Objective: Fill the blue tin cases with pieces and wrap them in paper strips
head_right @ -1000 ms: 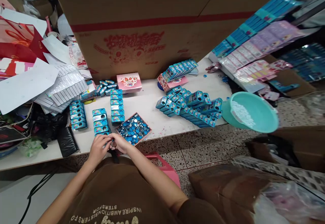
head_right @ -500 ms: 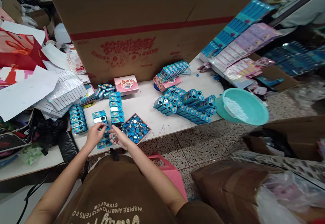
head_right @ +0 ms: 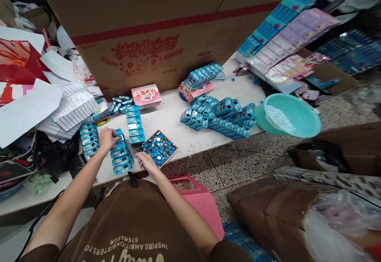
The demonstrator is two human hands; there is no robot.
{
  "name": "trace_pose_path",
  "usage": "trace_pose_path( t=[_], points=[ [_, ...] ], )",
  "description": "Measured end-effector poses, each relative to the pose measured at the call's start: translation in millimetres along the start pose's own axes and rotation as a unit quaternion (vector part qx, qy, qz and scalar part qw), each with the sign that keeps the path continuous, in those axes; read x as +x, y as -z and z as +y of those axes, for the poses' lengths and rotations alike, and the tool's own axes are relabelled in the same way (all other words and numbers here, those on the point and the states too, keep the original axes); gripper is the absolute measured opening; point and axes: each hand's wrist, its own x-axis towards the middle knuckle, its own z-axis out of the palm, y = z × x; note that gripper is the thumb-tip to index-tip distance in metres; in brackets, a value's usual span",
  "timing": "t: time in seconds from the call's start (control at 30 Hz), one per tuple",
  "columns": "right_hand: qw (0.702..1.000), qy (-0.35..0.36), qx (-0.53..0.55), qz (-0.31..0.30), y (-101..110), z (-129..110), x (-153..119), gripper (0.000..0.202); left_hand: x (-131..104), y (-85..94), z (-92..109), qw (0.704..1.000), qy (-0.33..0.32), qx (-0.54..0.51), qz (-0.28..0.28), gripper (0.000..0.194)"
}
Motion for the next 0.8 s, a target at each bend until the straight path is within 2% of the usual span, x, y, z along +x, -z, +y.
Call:
trace_pose_path(
  t=[0.1,0.2,0.3,0.43,0.63,0.8],
  points=[
    [0.999,-0.008,0.039,-0.006,5,-4,-5,0.026,4,-0.1,0,0.997,0.066,0.024,0.013,0.053],
    [0.994,-0.028,0.102,-0.022,8,-3,-10,0.019,13,-4.1,-1,0.991,0.123,-0.011,-0.044,0.074],
    [0.990,-0.041,0.129,-0.034,7,-1,-16,0.018,23,-10.4,1,0.982,0.158,-0.035,-0.100,0.073],
    [0.989,-0.026,0.130,-0.065,1,-4,-24,0.021,28,-19.2,1,0.977,0.159,-0.047,-0.133,0.069],
    [0.988,0.002,0.124,-0.097,-1,-1,-33,0.030,26,-25.1,-7,0.975,0.151,-0.068,-0.145,0.072],
    [0.994,0.030,0.045,-0.092,2,6,-21,0.030,30,-21.2,-16,0.971,0.144,-0.112,-0.152,0.074]
  ],
)
